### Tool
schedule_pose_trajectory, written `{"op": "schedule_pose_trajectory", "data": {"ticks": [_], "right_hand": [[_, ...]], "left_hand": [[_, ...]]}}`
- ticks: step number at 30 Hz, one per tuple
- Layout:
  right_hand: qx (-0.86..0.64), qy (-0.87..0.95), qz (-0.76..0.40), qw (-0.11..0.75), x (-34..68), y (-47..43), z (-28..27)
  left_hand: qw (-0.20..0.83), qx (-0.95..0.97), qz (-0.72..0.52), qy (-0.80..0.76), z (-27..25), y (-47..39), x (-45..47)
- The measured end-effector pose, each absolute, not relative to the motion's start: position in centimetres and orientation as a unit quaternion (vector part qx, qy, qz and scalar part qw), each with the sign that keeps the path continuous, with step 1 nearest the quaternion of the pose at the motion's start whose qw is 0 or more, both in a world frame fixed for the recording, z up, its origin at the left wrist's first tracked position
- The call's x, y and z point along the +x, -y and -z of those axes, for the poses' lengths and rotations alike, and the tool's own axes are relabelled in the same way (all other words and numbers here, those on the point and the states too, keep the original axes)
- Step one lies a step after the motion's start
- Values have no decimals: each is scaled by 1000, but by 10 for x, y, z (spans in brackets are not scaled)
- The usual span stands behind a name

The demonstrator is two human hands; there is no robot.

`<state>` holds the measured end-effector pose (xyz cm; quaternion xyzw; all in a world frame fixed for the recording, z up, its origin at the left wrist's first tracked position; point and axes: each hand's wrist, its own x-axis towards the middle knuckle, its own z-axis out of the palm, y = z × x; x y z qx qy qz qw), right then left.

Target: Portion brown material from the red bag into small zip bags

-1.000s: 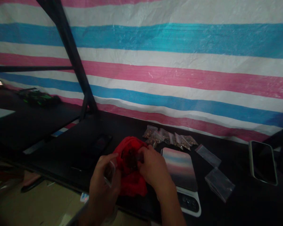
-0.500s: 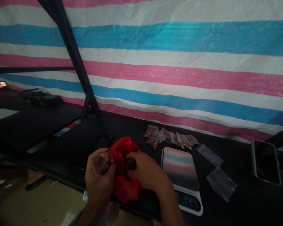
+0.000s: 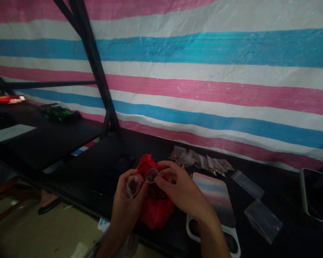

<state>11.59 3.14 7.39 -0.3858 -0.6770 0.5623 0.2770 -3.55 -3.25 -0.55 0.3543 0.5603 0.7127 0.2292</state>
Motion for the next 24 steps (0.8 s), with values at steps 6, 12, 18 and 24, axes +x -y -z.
{"op": "schedule_pose_trajectory", "data": {"ticks": [6, 12, 18, 24], "right_hand": [[-390, 761, -425, 297, 94, -7, -93], [-349, 827, -334, 287, 81, 2, -95], [-350, 830, -327, 284, 79, -4, -94], [-452, 799, -270, 292, 92, -24, -78]], "left_hand": [[269, 352, -694, -568, 10, 32, -37], [270, 353, -691, -569, 16, 33, -37], [270, 340, -706, -559, 11, 31, -37], [199, 306, -726, -583, 6, 30, -45]]}}
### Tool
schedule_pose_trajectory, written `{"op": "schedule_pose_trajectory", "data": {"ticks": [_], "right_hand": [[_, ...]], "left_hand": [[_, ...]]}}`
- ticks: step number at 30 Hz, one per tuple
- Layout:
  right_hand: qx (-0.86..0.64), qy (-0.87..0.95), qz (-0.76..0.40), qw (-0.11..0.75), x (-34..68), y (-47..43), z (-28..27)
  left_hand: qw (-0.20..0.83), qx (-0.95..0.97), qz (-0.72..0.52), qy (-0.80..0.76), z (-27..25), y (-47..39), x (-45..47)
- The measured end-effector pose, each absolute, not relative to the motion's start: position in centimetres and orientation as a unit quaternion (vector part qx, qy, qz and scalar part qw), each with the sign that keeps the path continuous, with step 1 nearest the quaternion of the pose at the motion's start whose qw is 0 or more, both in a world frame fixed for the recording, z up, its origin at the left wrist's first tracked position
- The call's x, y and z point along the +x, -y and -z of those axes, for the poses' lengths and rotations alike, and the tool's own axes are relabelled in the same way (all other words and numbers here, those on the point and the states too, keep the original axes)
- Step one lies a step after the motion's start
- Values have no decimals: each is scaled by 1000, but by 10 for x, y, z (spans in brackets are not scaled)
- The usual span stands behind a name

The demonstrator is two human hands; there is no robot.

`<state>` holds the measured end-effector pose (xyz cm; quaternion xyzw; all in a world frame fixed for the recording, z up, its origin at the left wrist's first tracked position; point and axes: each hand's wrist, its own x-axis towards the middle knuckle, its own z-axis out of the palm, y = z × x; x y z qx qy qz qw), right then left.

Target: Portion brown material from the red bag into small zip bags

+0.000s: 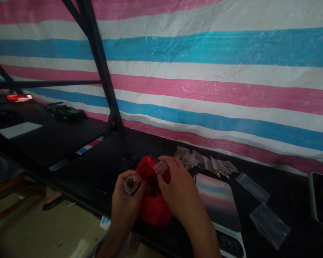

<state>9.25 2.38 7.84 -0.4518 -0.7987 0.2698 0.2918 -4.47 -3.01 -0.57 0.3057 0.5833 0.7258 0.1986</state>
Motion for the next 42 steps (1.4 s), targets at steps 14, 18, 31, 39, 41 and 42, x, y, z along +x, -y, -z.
{"op": "schedule_pose_trajectory", "data": {"ticks": [14, 18, 31, 39, 41, 42], "right_hand": [[-546, 817, -145, 115, 58, -31, -51], [-543, 804, -190, 152, 59, -29, -54], [-530, 760, -319, 199, 55, -27, -42], [-464, 717, -472, 221, 71, -33, -39], [-450, 708, -497, 222, 74, -34, -38], [-448, 699, -510, 223, 75, -34, -39]], "left_hand": [[220, 288, -705, -609, 4, 31, -61], [231, 271, -715, -602, -2, 30, -60], [195, 258, -737, -594, -6, 33, -60], [182, 291, -742, -576, -6, 35, -56], [186, 300, -742, -570, -6, 34, -55], [188, 303, -743, -567, -5, 34, -54]]}}
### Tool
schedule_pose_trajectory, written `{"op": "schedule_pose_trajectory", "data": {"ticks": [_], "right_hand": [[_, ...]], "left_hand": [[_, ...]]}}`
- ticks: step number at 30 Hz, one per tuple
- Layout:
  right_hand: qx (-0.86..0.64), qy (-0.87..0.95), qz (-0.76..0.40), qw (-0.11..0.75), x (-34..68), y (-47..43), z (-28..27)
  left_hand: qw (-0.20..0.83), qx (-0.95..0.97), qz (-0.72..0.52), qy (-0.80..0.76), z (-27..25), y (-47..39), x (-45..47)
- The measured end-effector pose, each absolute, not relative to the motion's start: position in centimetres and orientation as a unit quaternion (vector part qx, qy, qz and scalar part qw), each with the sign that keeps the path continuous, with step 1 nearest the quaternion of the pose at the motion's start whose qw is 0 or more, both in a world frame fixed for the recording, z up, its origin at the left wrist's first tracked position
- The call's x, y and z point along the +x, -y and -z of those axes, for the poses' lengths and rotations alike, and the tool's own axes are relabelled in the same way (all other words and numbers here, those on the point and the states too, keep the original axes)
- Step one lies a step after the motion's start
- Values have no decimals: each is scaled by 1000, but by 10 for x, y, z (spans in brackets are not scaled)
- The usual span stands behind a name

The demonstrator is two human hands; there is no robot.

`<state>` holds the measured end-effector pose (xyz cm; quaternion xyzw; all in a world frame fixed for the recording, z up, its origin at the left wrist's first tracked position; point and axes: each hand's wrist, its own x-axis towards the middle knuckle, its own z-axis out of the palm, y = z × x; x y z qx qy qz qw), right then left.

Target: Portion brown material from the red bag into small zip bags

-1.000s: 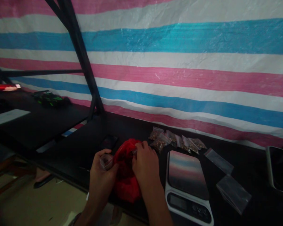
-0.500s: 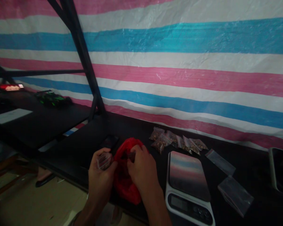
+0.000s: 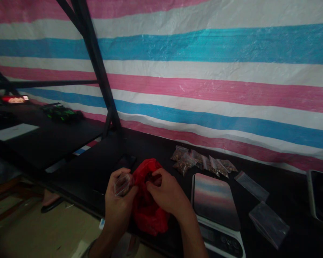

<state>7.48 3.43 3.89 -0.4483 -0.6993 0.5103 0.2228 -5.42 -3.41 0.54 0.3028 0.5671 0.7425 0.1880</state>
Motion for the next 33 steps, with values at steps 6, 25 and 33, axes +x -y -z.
{"op": "schedule_pose_trajectory", "data": {"ticks": [6, 25, 33], "right_hand": [[-463, 651, -557, 228, 84, -38, -48], [-356, 832, -306, 295, 70, -1, -88], [-446, 792, -263, 322, 79, -16, -80]], "left_hand": [[214, 321, -738, -553, -5, 30, -51], [316, 372, -696, -526, 16, 27, -44], [241, 372, -711, -545, 8, 27, -45]]}}
